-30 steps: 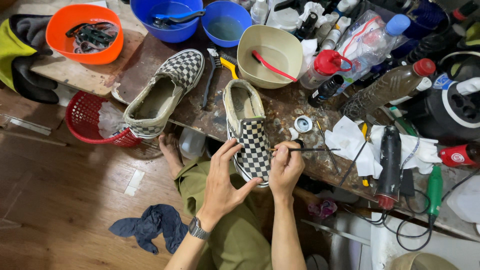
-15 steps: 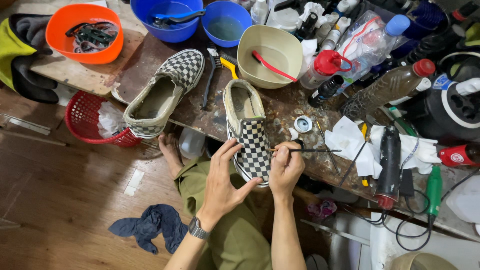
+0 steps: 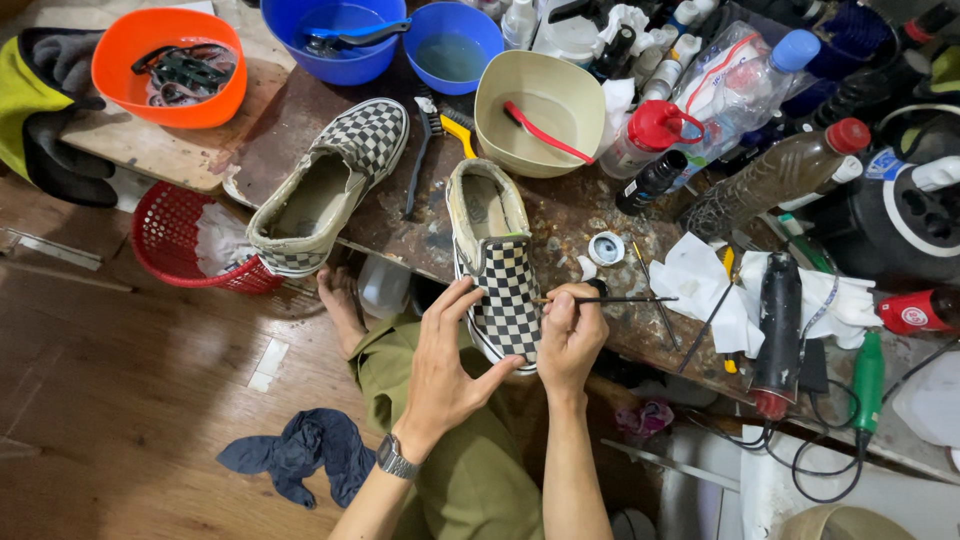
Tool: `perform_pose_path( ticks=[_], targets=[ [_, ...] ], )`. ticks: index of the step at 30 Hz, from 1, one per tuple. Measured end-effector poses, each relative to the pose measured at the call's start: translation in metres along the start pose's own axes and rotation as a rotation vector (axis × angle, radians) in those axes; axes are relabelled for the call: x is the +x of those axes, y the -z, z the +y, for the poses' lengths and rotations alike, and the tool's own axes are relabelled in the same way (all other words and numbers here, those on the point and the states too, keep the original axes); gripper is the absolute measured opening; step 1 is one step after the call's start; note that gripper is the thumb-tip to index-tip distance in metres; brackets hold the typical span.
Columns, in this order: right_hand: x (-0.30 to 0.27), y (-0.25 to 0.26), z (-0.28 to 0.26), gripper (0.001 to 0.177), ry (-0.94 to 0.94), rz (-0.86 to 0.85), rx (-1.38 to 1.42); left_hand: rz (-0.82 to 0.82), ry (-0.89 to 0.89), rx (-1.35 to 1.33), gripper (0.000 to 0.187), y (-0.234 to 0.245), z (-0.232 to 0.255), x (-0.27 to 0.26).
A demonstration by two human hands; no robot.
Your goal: The person paints a checkered pattern onto a slip-on shoe using a small brush. They hold the shoe in their left hand and carefully apply black paint to the white squares of the pattern.
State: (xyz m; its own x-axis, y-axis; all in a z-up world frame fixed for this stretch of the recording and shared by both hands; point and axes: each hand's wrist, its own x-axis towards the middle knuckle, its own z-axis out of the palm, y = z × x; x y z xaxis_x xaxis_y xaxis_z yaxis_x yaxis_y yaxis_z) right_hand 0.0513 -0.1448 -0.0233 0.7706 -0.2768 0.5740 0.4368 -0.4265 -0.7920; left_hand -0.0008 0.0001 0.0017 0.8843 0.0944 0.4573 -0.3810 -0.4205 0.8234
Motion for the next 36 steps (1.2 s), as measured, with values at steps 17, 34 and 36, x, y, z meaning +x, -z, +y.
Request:
perform_pose_path(
  ticks=[17,34,36],
  targets=[
    [-0.012,-0.007,0.007,0.026,-0.166,0.177,0.147,-0.002,0.013,-0.010,0.080,-0.001,-0.001,-0.002],
    [-0.035,0.030,-0.021,0.021,-0.329,0.425,0.335,0.084,-0.008,0.258,0.098,-0.033,0.010,-0.031],
    [-0.040,0.032,-0.021,0.024,-0.326,0.408,0.347,0.159,0.090,0.281,0.109,-0.050,0.006,-0.038]
  ],
)
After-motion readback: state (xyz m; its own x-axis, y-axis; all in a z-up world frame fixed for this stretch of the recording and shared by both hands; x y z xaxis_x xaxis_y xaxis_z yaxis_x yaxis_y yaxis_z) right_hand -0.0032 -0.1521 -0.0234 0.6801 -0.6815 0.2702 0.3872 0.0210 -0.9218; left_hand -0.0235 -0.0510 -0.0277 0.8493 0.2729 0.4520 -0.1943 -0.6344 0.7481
